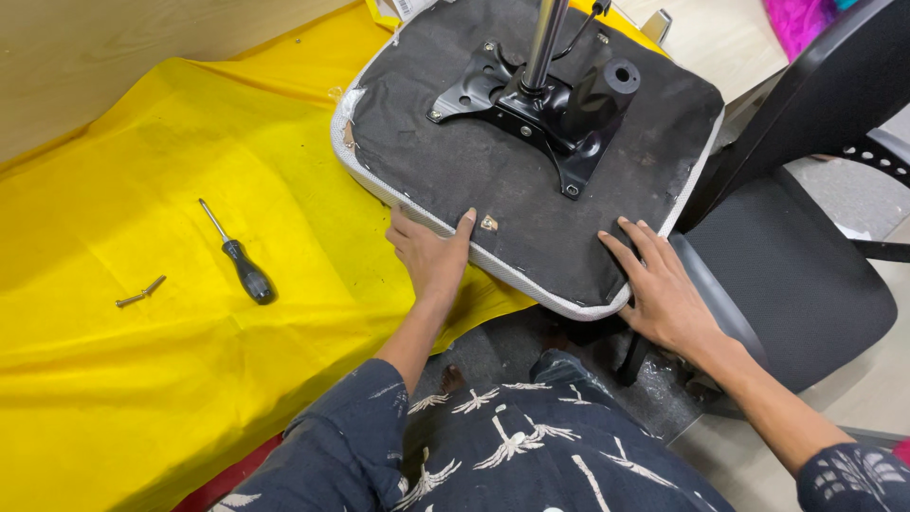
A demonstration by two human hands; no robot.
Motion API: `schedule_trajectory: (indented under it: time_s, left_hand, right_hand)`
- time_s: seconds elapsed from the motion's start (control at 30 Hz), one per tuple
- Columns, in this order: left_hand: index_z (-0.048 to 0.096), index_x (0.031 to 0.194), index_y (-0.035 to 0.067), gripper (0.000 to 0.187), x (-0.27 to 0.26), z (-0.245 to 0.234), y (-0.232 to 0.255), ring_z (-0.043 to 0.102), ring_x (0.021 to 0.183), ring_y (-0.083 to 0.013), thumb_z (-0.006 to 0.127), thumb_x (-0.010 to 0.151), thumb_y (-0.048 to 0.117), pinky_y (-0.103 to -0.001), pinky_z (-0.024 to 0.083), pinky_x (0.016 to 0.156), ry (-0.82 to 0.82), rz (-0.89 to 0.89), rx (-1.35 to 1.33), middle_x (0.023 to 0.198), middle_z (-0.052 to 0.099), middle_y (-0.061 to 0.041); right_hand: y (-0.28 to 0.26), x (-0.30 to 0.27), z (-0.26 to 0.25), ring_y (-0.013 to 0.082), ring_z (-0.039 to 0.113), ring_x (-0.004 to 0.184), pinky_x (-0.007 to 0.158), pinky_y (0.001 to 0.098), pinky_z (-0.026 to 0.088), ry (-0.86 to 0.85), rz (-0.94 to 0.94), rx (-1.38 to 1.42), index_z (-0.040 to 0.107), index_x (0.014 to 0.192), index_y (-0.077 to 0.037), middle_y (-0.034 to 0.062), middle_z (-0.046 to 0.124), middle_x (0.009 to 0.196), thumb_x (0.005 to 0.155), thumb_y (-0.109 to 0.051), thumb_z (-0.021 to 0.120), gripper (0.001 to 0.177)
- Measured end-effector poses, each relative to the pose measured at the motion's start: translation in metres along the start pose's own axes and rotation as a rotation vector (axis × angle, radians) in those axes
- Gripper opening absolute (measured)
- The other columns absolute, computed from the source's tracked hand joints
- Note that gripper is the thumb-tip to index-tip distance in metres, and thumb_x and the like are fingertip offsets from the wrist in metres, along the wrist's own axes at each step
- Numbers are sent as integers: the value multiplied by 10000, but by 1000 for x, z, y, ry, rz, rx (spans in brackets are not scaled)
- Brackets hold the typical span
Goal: The person uses a screwdriver to tighten screws on the metal base of an office chair. They work on multiple screws around the base, then place the screwdriver on the table and adjust the chair base.
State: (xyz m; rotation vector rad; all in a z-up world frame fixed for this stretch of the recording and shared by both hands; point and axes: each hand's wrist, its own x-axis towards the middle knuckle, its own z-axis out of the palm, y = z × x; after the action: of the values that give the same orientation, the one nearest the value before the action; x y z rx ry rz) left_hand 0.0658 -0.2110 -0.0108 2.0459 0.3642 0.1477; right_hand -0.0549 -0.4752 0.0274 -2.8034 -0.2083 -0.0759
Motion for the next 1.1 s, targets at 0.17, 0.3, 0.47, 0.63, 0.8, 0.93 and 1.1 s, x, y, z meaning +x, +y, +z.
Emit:
schedule_trajectory:
  time_s: [0.17,0.3,0.47,0.63,0.8,0.93,1.1]
  left_hand:
    - [334,1473,18,905,19,-14,13,375,1351,-458,845,808,356,-536,328,1138,137,225,170,1467,338,-282]
    - [424,1413,1,806,48,-13,18,320,1406,-479,852,824,345,-550,283,1143,248,354,237,1491,308,-315]
    - [463,1415,-8,794,88,-10,15,297,1450,-465,828,833,390,-569,232,1161,210,404,284,1548,328,-294]
    - [458,1442,-24,862,130,-8,8,273,1450,-484,835,829,450,-579,216,1185,202,473,414,1526,347,-310]
    - [470,1419,-26,922,162,-5,8,318,1423,-448,852,778,516,-596,247,1143,182,384,499,1508,373,-280]
    - [445,1453,-6,999,174,-4,7,351,1398,-443,856,755,577,-573,301,1117,210,416,524,1500,385,-266]
    - [319,1542,53,1179,194,-14,12,359,1395,-445,867,705,676,-553,332,1128,43,285,542,1504,381,-240]
  right_hand:
    - [3,11,-6,371,357,1466,1190,453,321,-6,60,104,507,1445,-118,152,399,1573,720,58,623,755]
    - [2,44,-21,341,652,1012,946,420,550,-107,296,304,614,1423,-127,110,619,1454,861,-5,595,576]
    - [-18,100,-34,248,656,1247,1073,352,505,72,87,551,568,1418,-64,137,670,1363,917,-45,620,503]
    - [-30,161,-37,290,507,1436,1162,379,443,239,-23,881,288,1572,21,225,446,1568,955,-53,656,722]
    - [-40,225,-28,378,242,1590,1293,444,264,471,-11,931,9,1624,88,310,134,1695,1017,-91,762,984]
    - [-37,270,-26,336,418,1431,1177,427,353,581,163,799,232,1523,72,265,381,1543,964,-195,794,836]
    - [-28,315,-23,126,710,846,854,285,555,626,-37,1167,721,991,-26,51,745,879,978,-208,721,183]
